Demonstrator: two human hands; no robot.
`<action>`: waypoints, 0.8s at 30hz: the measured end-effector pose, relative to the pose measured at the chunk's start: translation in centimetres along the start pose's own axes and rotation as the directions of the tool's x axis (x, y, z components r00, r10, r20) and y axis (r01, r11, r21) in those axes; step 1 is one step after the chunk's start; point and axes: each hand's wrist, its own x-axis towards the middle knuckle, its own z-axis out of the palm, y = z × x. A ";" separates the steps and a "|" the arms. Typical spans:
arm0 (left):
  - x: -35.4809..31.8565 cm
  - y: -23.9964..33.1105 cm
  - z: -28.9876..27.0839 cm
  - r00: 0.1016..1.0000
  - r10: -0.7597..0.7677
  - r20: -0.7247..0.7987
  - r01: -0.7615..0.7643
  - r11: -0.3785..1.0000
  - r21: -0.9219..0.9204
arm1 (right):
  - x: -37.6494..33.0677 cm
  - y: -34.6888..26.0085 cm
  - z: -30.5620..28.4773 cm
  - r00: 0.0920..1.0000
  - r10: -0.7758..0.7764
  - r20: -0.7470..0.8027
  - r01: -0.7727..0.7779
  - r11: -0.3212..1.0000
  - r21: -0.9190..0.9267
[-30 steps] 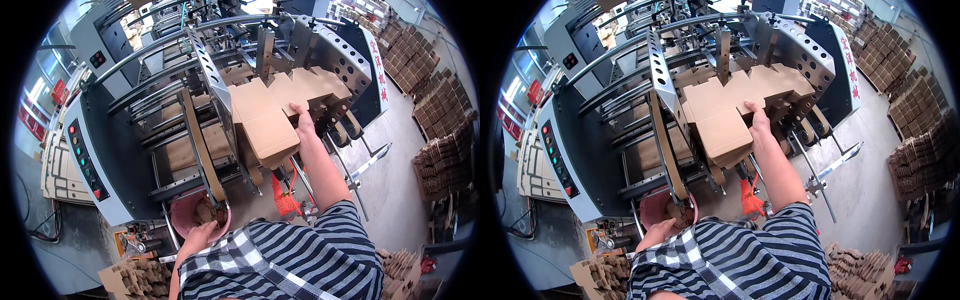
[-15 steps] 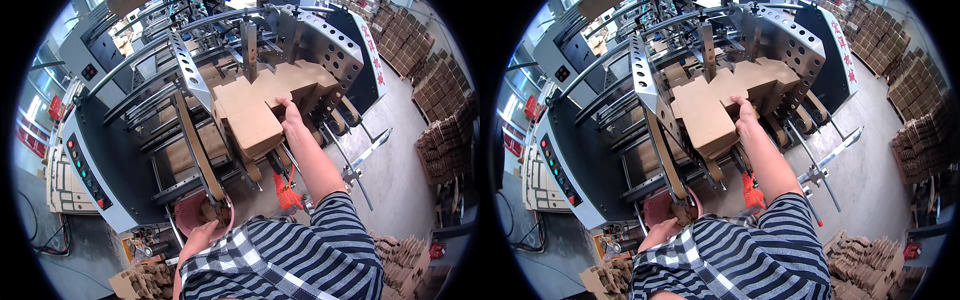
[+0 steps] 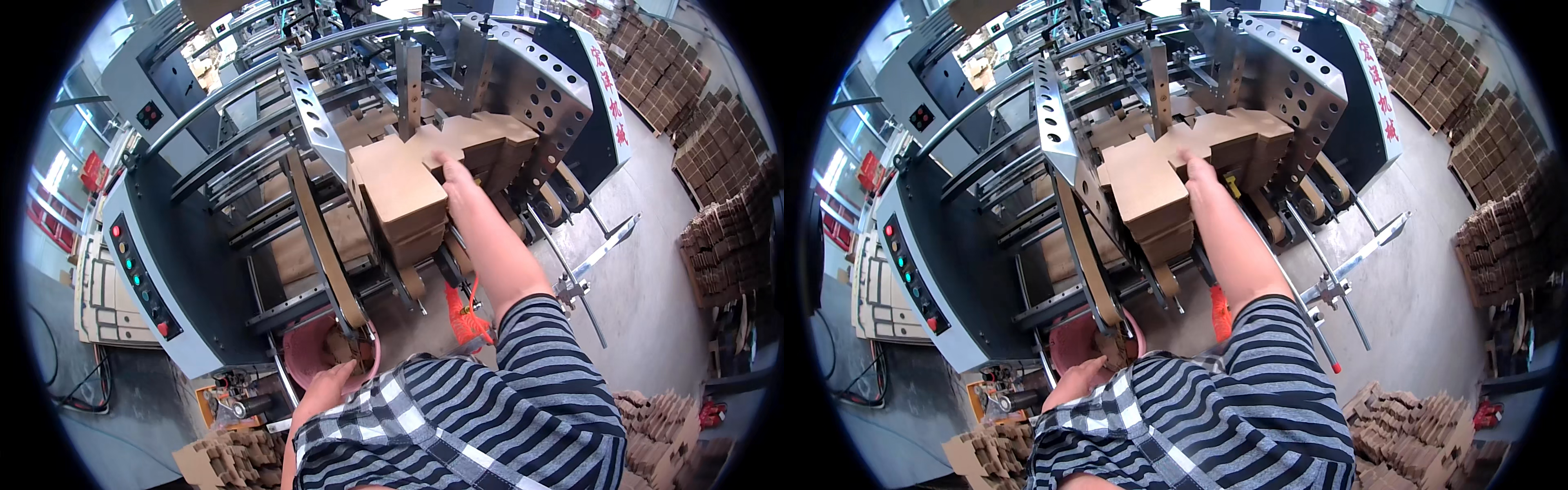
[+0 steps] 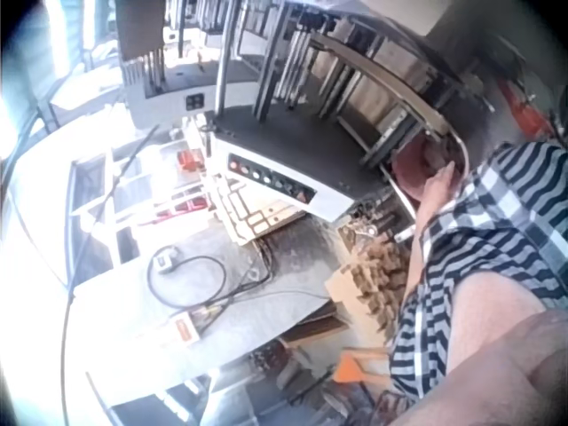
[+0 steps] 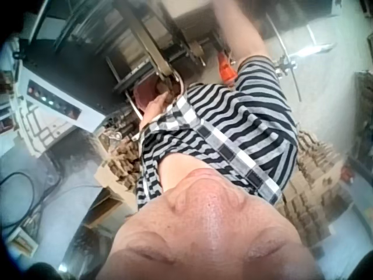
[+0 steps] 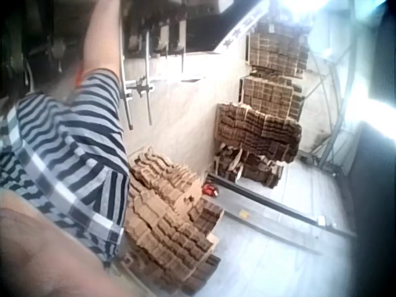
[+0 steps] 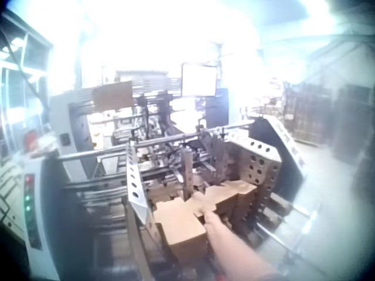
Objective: The person picks up flat cardboard box blanks from a stack and places them into a machine. The machine folds and glues the blanks into boxes. The person then retrieves the finished boxes from the machine and stacks them on a pallet.
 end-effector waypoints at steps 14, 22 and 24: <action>1.9 0.3 -0.5 0.999 0.052 0.009 -0.052 0.999 0.000 | -7.0 -3.8 -0.1 0.948 0.316 0.034 -0.225 0.744 -0.630; 0.4 -2.3 1.1 0.998 -0.054 0.026 0.054 0.998 -0.015 | -7.5 -10.2 -7.1 0.970 -0.171 -0.170 0.014 0.744 -0.668; 0.0 -3.1 1.4 0.991 -0.120 0.065 0.124 0.990 -0.061 | -5.2 -11.9 -8.8 0.870 -0.306 -0.386 0.032 0.818 -0.575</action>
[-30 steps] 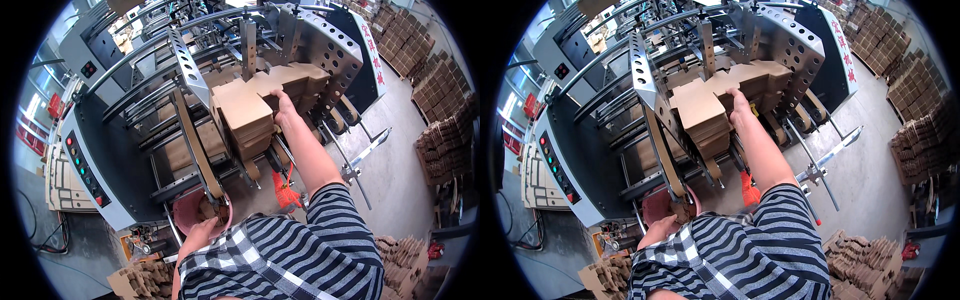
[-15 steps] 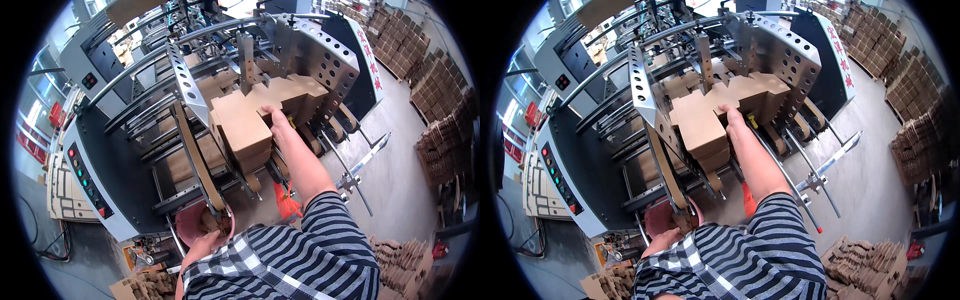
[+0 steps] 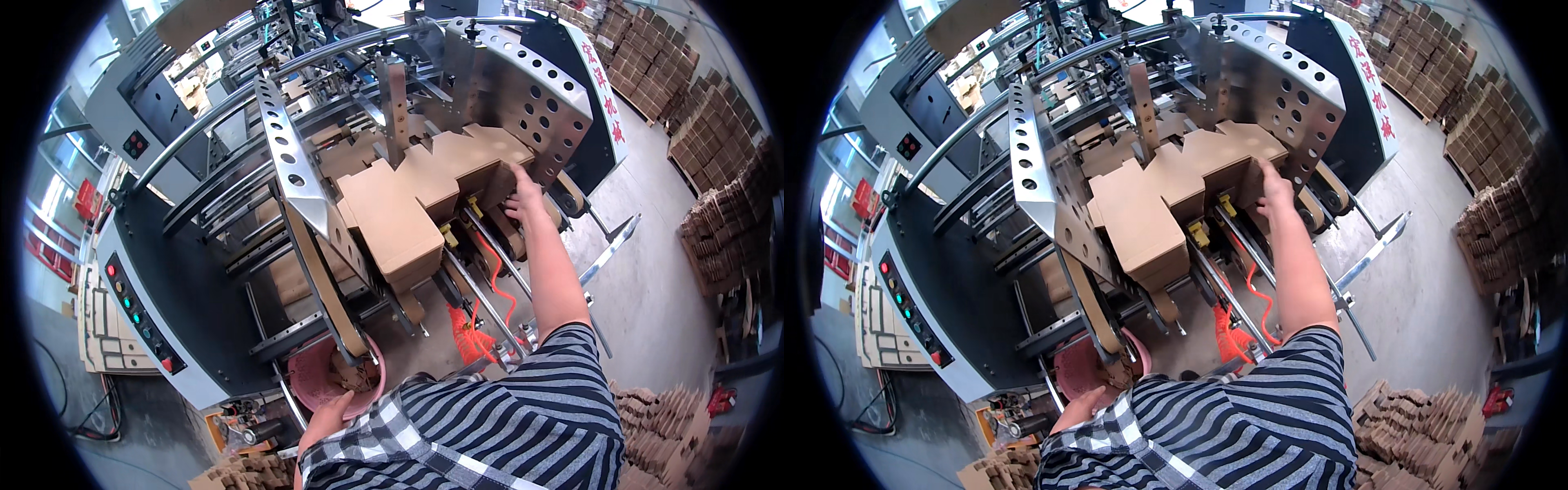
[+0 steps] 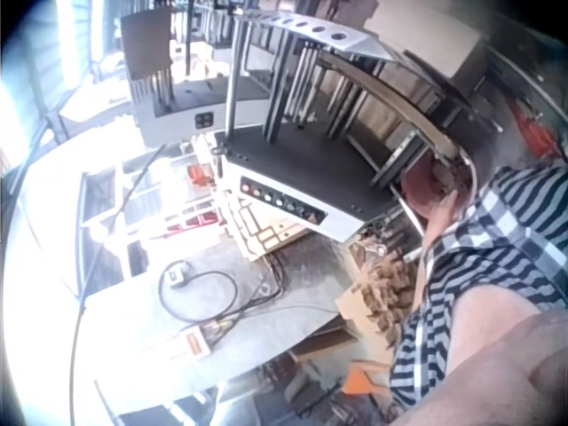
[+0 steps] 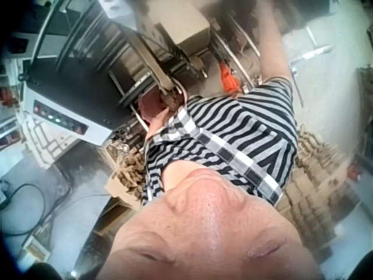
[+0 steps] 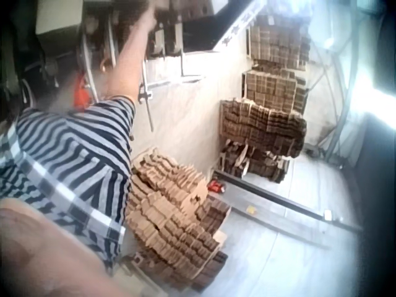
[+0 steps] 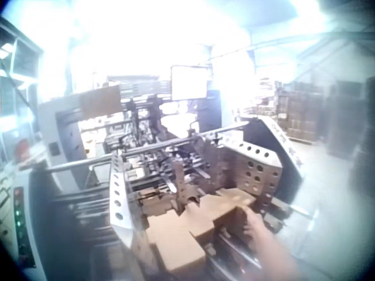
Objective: The person picks up flat cardboard box blanks from a stack and places them into a machine. The machine folds and glues the blanks into boxes. The person then retrieves the finished boxes from the machine and stacks them on a pallet.
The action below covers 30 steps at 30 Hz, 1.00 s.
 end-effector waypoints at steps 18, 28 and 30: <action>15.2 12.8 -8.2 0.846 0.533 0.034 -0.532 0.846 -0.028 | 4.8 -4.0 1.5 0.972 0.151 0.179 -0.117 0.975 -0.189; 23.3 16.1 -6.5 0.947 0.300 -0.113 -0.312 0.944 -0.110 | 6.7 -3.8 -0.1 0.964 0.187 0.189 -0.130 0.952 -0.279; 23.1 17.4 -6.1 0.957 0.212 -0.199 -0.231 0.970 -0.075 | 7.1 -4.2 -0.1 0.968 0.165 0.192 -0.130 0.974 -0.184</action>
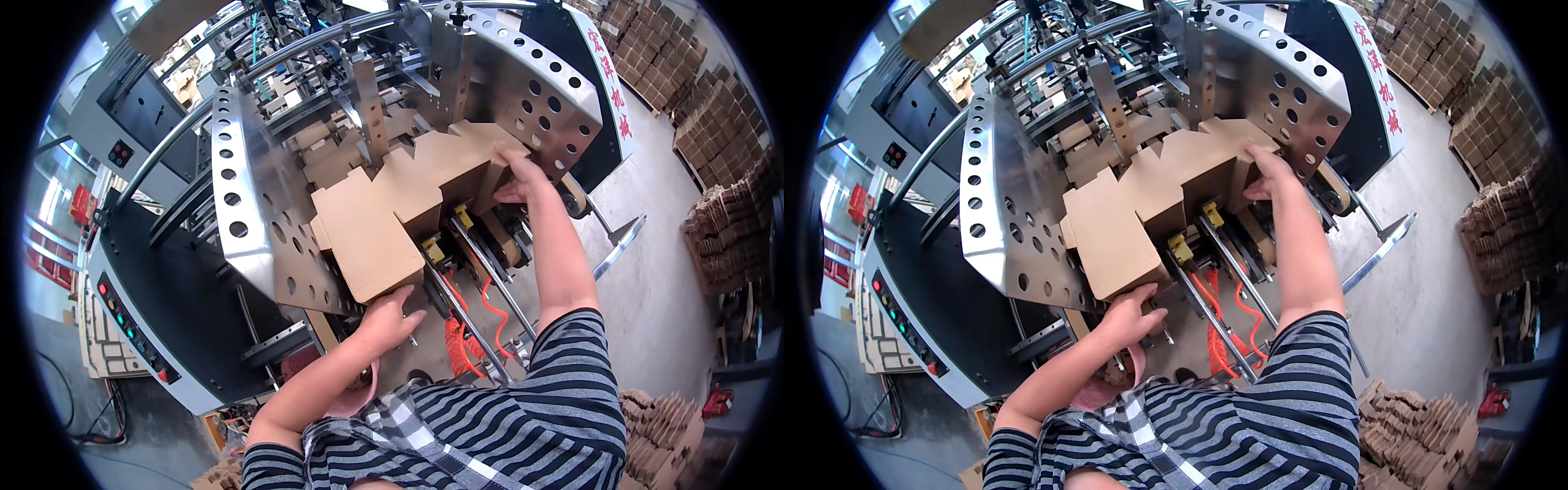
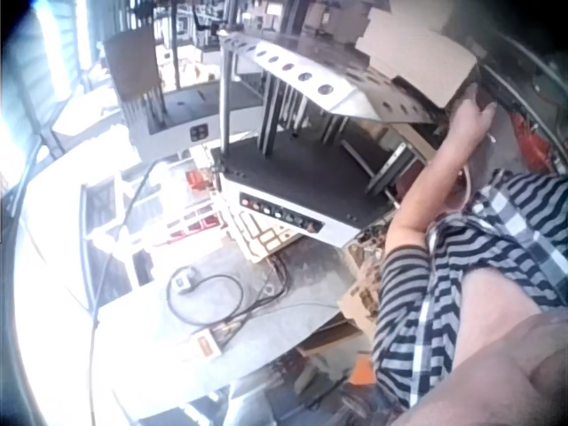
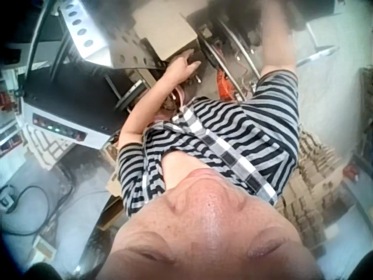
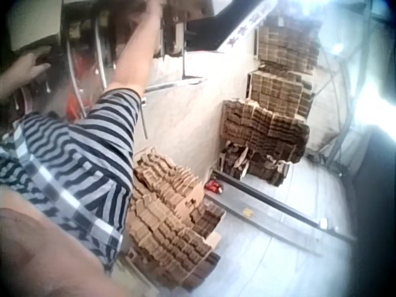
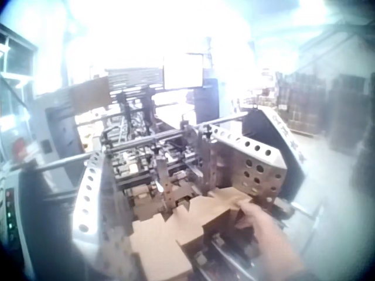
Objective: The person picks up flat cardboard box blanks from a stack and places them into a machine. The machine folds and glues the blanks into boxes. The person then retrieves the finished boxes from the machine and stacks them on a pallet.
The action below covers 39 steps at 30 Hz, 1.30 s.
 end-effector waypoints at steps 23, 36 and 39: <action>-0.7 -0.7 -0.6 0.992 -0.059 0.109 0.061 0.998 -0.013 | -4.2 1.6 0.4 0.994 -0.051 0.097 0.079 0.948 -0.308; -1.5 -0.6 -2.2 0.993 -0.092 -0.080 0.081 0.988 -0.128 | -6.5 7.4 11.7 0.766 -0.606 0.213 0.503 0.358 -0.787; -1.8 -1.7 -2.3 0.998 0.011 -0.054 -0.020 0.983 -0.182 | -6.3 7.5 10.2 0.728 -0.573 0.377 0.653 0.410 -0.637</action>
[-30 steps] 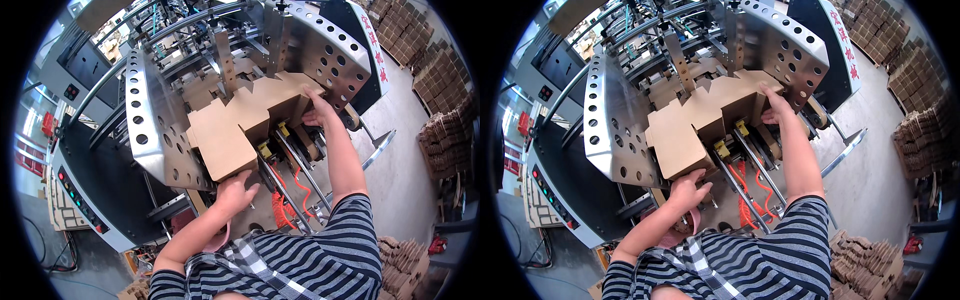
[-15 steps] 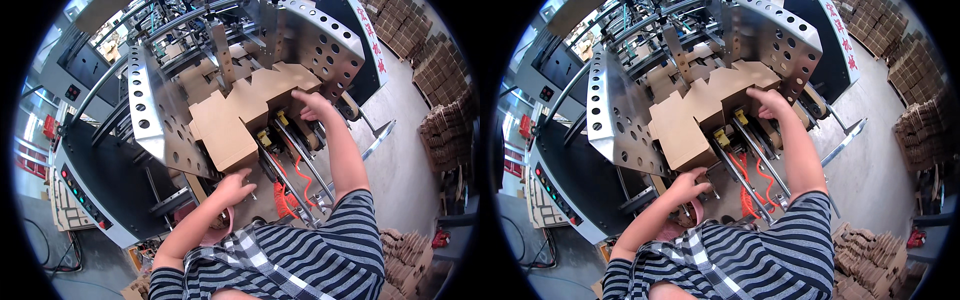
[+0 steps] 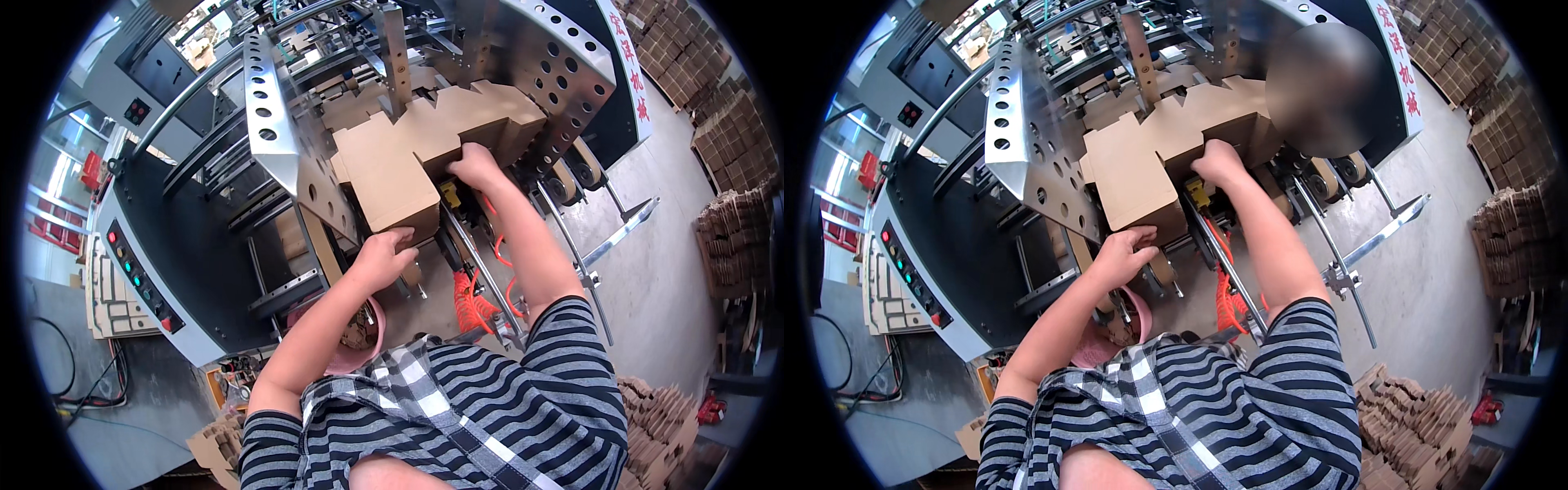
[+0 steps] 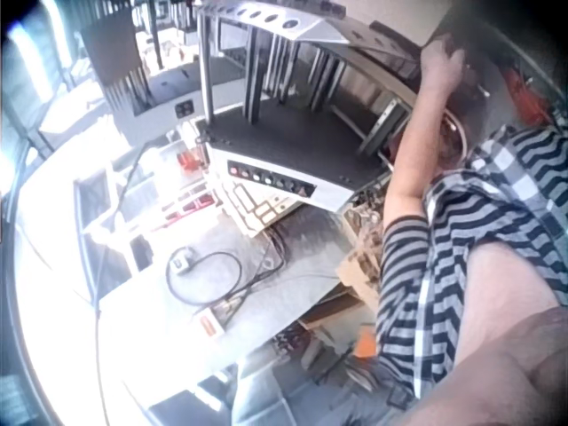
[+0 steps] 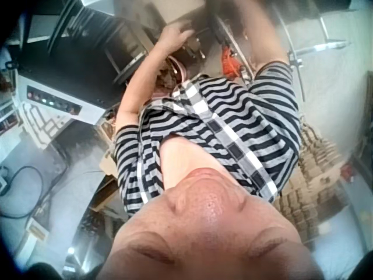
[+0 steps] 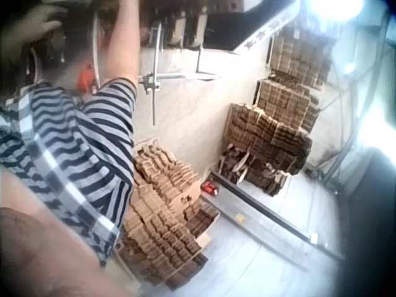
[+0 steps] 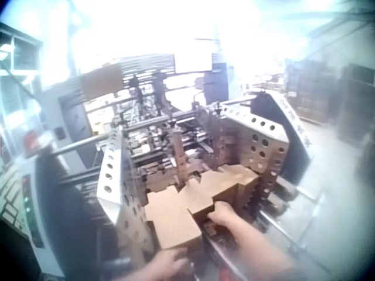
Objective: The person picks up flat cardboard box blanks from a stack and places them into a machine. The machine folds and glues the blanks into boxes. The person then retrieves the finished boxes from the machine and stacks them on a pallet.
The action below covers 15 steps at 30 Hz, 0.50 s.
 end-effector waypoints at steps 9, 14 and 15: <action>-3.6 -0.7 -1.7 0.984 -0.046 0.174 0.011 0.980 0.201 | -9.8 -3.0 0.4 0.989 -0.107 0.104 0.103 0.994 0.042; -1.9 0.4 -1.7 0.998 -0.034 -0.053 0.038 0.997 0.074 | -8.6 -4.3 2.1 0.968 -0.230 0.096 0.230 0.973 0.009; -1.7 0.2 -1.5 0.994 -0.032 -0.102 0.038 0.998 0.056 | -8.3 -4.8 1.6 0.969 -0.173 0.175 0.178 0.984 -0.011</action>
